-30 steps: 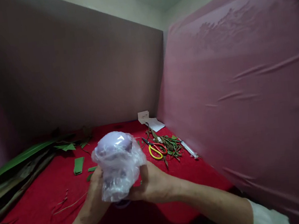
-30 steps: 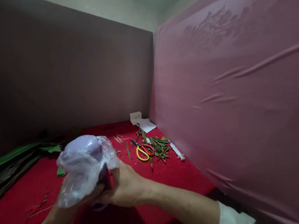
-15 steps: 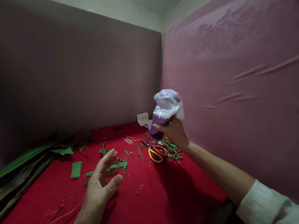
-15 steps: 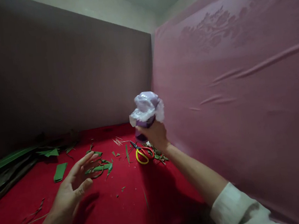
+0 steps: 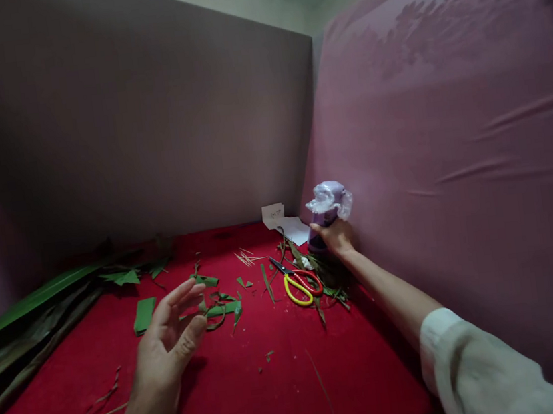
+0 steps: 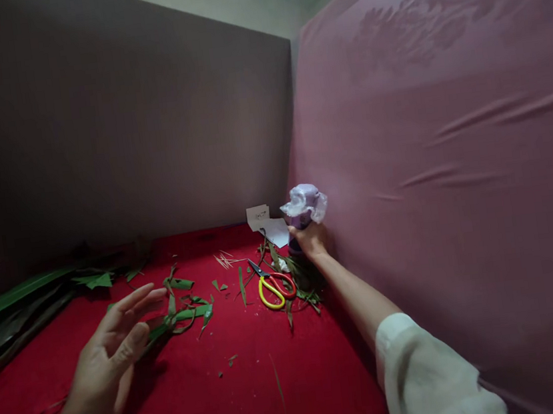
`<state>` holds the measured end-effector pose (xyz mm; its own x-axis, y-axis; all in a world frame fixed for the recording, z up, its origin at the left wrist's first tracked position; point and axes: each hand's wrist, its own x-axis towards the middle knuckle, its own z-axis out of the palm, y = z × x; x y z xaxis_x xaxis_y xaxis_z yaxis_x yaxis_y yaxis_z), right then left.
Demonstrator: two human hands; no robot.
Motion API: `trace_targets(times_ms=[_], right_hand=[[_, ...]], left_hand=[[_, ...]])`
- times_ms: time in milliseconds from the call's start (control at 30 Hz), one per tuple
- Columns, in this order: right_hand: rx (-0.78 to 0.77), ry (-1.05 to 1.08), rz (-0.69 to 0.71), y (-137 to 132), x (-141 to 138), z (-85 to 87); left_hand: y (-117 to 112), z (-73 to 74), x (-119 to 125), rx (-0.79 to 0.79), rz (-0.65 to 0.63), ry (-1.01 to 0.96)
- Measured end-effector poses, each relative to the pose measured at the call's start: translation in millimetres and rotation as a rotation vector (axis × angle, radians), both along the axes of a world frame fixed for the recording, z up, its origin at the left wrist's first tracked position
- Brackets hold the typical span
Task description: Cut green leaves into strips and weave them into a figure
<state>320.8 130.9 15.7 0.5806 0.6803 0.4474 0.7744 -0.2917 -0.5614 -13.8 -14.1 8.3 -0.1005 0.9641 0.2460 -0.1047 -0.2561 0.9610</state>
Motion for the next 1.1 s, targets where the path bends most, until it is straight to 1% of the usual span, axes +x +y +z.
trace_targets(times_ms=[133,267,367,433,500,600,667,700,800,867,900,933,1000,1100], right_hand=[[-0.011,0.045,-0.033,3.0,0.6,-9.9],[-0.049,0.107,-0.052,6.1,-1.4,-11.1],[-0.042,0.140,-0.057,5.9,-3.6,-10.1],[-0.028,0.156,-0.046,0.5,-5.4,-9.8],[-0.010,0.170,-0.025,-11.7,-9.1,-10.6],[0.034,0.184,0.033,-41.5,-24.5,-12.8],[0.087,0.165,0.134,-64.3,-44.6,-13.2],[0.106,0.151,0.223,-74.8,-57.7,-12.6],[0.074,0.123,0.571,-97.6,-104.2,-8.0],[0.034,0.129,0.761,-105.1,-134.8,-5.6],[0.035,0.176,0.876,-107.2,-148.0,-5.5],[0.038,0.213,0.957,-108.7,-159.0,-6.6],[0.072,0.274,0.980,-111.0,-173.6,-12.2],[0.172,0.270,0.976,-114.3,-178.1,-26.4]], left_hand=[[3.7,1.4,-5.5,0.067,0.096,-0.064],[8.4,4.9,-11.3,0.134,0.249,-0.058],[15.3,5.0,-19.4,0.132,0.390,-0.033],[20.9,4.1,-27.0,0.105,0.459,0.062],[26.1,3.3,-35.5,0.048,0.462,0.247],[31.0,3.6,-45.6,-0.038,0.357,0.422],[31.2,3.9,-47.9,-0.077,0.261,0.491],[30.6,3.6,-47.6,-0.095,0.209,0.526],[27.2,-0.5,-42.3,-0.135,0.086,0.615],[25.7,-5.4,-37.6,-0.150,0.055,0.670],[25.4,-8.1,-35.5,-0.154,0.054,0.697],[25.3,-10.6,-33.7,-0.157,0.056,0.724],[25.9,-15.0,-31.2,-0.160,0.070,0.771],[27.4,-20.3,-30.0,-0.163,0.105,0.821]])
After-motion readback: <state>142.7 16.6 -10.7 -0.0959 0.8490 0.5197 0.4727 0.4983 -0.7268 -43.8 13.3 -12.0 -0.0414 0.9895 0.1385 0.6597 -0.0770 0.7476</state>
